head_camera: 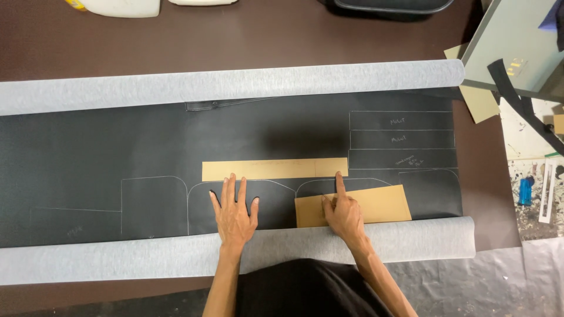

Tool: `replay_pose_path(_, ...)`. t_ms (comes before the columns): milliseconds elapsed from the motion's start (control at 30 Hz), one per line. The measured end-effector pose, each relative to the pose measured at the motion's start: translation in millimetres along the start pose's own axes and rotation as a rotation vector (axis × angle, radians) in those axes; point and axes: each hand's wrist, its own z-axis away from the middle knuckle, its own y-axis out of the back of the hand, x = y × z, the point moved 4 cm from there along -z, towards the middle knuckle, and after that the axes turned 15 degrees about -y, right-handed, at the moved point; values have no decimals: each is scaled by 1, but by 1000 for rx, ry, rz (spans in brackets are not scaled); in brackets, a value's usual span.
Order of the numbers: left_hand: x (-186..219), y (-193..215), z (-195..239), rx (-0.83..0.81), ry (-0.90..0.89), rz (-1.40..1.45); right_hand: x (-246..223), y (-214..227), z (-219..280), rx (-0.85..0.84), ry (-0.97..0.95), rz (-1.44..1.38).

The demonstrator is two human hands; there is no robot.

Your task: Tracing cardboard patterns onto a sheet of black leather using a silver pen

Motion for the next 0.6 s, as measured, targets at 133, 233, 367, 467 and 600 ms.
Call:
replay_pose_path(133,0,0,-1,-13,10,11,-1,3,2,-9,-7,0)
replay_pose_path(233,-1,-1,0,-16,14,17,-3,6,5,-7,0,-13)
replay_pose_path(367,-1,-1,0,-17,15,29,0,4,2,-2,2,-21)
replay_pose_path(467,1,1,-1,-15,26,48,-1,3,1,0,2,-22)
replay_pose_path(600,0,-1,0,-8,24,25,-1,3,1,6,5,-19)
